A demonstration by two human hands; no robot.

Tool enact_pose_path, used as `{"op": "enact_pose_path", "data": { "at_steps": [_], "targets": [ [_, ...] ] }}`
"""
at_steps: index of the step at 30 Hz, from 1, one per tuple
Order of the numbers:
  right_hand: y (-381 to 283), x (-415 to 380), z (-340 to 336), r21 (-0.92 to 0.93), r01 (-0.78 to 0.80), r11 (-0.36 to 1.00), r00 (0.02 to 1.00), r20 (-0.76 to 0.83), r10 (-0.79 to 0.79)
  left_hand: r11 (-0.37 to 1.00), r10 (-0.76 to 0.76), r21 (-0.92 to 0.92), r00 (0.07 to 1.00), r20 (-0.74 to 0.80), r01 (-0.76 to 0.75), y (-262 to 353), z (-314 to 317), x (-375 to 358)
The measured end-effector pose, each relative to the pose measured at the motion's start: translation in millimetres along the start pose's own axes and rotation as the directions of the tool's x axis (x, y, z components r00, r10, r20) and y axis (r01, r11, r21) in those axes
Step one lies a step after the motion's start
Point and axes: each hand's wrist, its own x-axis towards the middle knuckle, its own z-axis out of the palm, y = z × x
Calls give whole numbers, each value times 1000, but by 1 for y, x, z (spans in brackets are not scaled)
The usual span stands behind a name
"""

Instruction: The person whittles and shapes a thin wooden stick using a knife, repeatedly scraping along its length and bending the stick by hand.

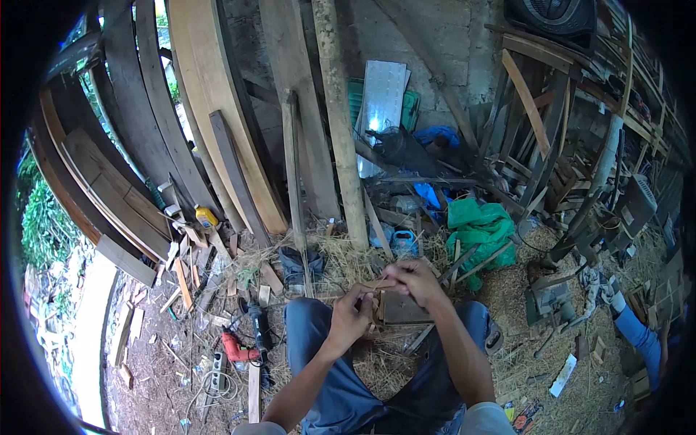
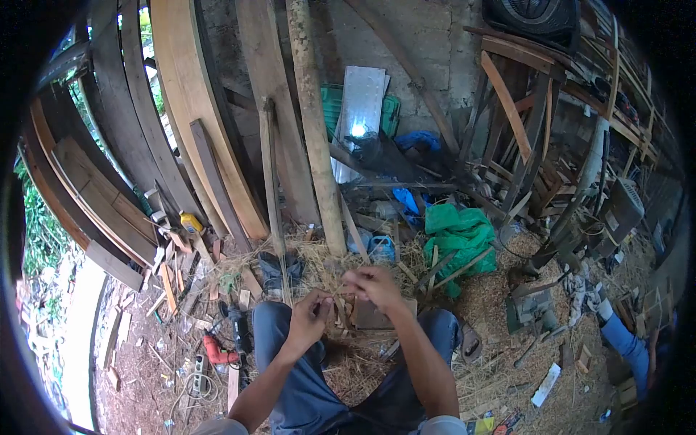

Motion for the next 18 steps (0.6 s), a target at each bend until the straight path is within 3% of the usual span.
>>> {"op": "enact_pose_path", "data": {
  "at_steps": [2, 8, 11, 13, 14, 16, 18],
  "targets": [
    [-4, 3, -16, -22, 49, 999, 994, -100, -51, 998, 62, 21, 998, 0, -62, -4, 0, -1],
    [-12, 5, -58, 0, 82, 997, 976, -200, -80, 993, 115, 31, 991, 73, -117, -3, -5, -13],
    [-15, 6, -97, -1, 143, 990, 956, -258, -138, 997, 82, 2, 994, 78, -82, 4, -16, -23],
    [-31, 2, -124, 0, 411, 912, 766, -542, -345, 998, 60, 0, 997, 37, -60, -10, -25, -25],
    [-27, 5, -119, -1, 416, 909, 768, -536, -352, 999, 32, -4, 999, -8, -32, -18, -27, -24],
    [-17, 3, -88, -101, 267, 958, 813, -511, -280, 996, 12, -91, 1000, -15, -13, -27, -20, -14],
    [-9, 0, -48, -55, 292, 955, 888, -354, -292, 980, -28, -195, 998, 50, 37, -29, -9, -1]
  ]
}}
